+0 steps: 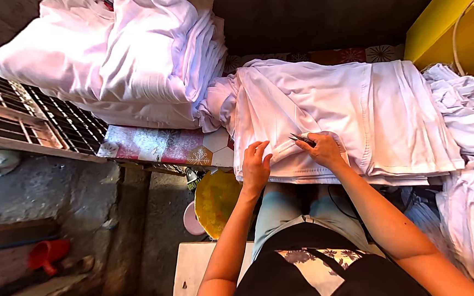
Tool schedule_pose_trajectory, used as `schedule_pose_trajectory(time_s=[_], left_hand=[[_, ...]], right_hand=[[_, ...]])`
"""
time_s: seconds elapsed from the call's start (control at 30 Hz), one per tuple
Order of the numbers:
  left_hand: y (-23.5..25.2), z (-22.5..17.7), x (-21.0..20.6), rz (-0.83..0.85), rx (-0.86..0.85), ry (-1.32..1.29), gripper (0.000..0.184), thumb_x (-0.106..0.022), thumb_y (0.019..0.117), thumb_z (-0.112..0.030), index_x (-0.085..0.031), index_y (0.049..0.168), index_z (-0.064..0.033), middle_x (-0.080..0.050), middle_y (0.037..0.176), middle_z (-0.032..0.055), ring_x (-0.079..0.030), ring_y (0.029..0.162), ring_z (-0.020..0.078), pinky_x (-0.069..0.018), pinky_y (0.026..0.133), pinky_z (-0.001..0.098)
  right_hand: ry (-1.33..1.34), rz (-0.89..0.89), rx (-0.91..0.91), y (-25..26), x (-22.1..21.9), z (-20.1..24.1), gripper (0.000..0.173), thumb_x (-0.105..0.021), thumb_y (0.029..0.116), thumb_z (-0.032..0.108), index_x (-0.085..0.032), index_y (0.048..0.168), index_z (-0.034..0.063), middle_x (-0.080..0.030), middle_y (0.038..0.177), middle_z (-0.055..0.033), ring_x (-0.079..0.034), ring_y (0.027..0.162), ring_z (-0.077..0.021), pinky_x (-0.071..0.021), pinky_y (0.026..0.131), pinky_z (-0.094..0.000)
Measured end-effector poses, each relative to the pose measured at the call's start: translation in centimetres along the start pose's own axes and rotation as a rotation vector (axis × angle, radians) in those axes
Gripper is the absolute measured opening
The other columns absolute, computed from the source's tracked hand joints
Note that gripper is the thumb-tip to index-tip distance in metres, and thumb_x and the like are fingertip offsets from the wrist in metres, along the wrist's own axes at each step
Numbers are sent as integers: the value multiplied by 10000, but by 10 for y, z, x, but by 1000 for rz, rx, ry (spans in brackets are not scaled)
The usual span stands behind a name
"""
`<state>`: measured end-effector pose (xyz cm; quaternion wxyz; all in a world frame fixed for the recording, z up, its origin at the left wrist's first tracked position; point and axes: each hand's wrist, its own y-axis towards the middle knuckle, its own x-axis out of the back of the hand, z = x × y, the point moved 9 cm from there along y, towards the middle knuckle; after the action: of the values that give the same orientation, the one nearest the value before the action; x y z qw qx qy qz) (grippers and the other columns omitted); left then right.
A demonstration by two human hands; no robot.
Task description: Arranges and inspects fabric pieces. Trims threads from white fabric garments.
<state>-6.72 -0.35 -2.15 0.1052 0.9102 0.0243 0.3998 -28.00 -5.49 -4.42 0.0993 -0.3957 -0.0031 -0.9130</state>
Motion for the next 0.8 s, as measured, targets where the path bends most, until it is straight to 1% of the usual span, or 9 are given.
schedule_pose_trajectory(time_s=[0.13,0.23,0.4,0.47,0.53,0.57,0.67,0.73,0.8], left_hand=[[13,-6,-22,-20,-261,2,128,-713,919,-40,-801,1007,-68,-710,1114,156,-668,954,320,-557,831,455],[10,-5,-9,-90,-272,-124,82,-698,901,7,-777,905,-17,-740,972,127,-699,926,246,-563,854,384],[-36,42,37,-63,61,-228,104,-644,953,-25,-738,948,18,-721,915,81,-692,864,119,-581,834,319],[-66,83,61,110,354,144,165,-620,986,-83,-743,985,28,-729,967,162,-708,926,250,-568,881,428],[-95,117,77,409,745,482,272,-550,1034,-138,-700,1179,36,-641,1270,273,-581,1254,427,-447,1061,576],[-99,119,83,383,778,494,292,-562,1038,-147,-681,1216,52,-588,1337,300,-516,1313,468,-407,1092,594],[-71,82,76,86,432,210,340,-697,969,-191,-692,1193,64,-623,1288,297,-591,1219,457,-469,1037,597],[-53,58,42,86,352,4,512,-767,918,-284,-630,1307,19,-619,1303,240,-629,1162,379,-528,971,543],[-42,46,5,119,314,-117,551,-796,886,-260,-601,1327,7,-635,1249,216,-641,1097,346,-543,918,520]], right_hand=[[18,-22,14,-1,-1,0,372,-653,1007,425,-754,1068,72,-685,793,-122,-651,719,-298,-508,676,-556],[29,-40,26,-2,1,-1,372,-652,1005,428,-756,1067,76,-688,788,-115,-652,713,-291,-506,668,-553],[40,-47,33,-1,-1,-3,366,-652,1004,440,-757,1048,92,-678,771,-98,-642,695,-270,-507,662,-542],[40,-45,38,-1,-2,-4,366,-658,1000,434,-745,1033,80,-668,758,-101,-636,684,-276,-503,652,-542],[52,-29,41,-2,-2,-2,373,-687,982,426,-739,1072,67,-688,795,-118,-656,720,-291,-511,678,-557],[65,-28,54,-3,-1,0,387,-724,958,420,-741,1112,65,-705,838,-121,-664,747,-283,-522,704,-548],[-29,-200,133,-12,24,9,478,-845,853,343,-701,1127,-21,-666,1044,-213,-660,865,-353,-542,760,-548],[-236,-257,-26,-21,50,8,602,-848,855,327,-618,1273,-40,-573,1290,-295,-677,892,-460,-555,697,-622],[-310,-213,-222,-26,63,-5,599,-832,878,274,-589,1329,-37,-556,1309,-316,-652,934,-517,-513,721,-678]])
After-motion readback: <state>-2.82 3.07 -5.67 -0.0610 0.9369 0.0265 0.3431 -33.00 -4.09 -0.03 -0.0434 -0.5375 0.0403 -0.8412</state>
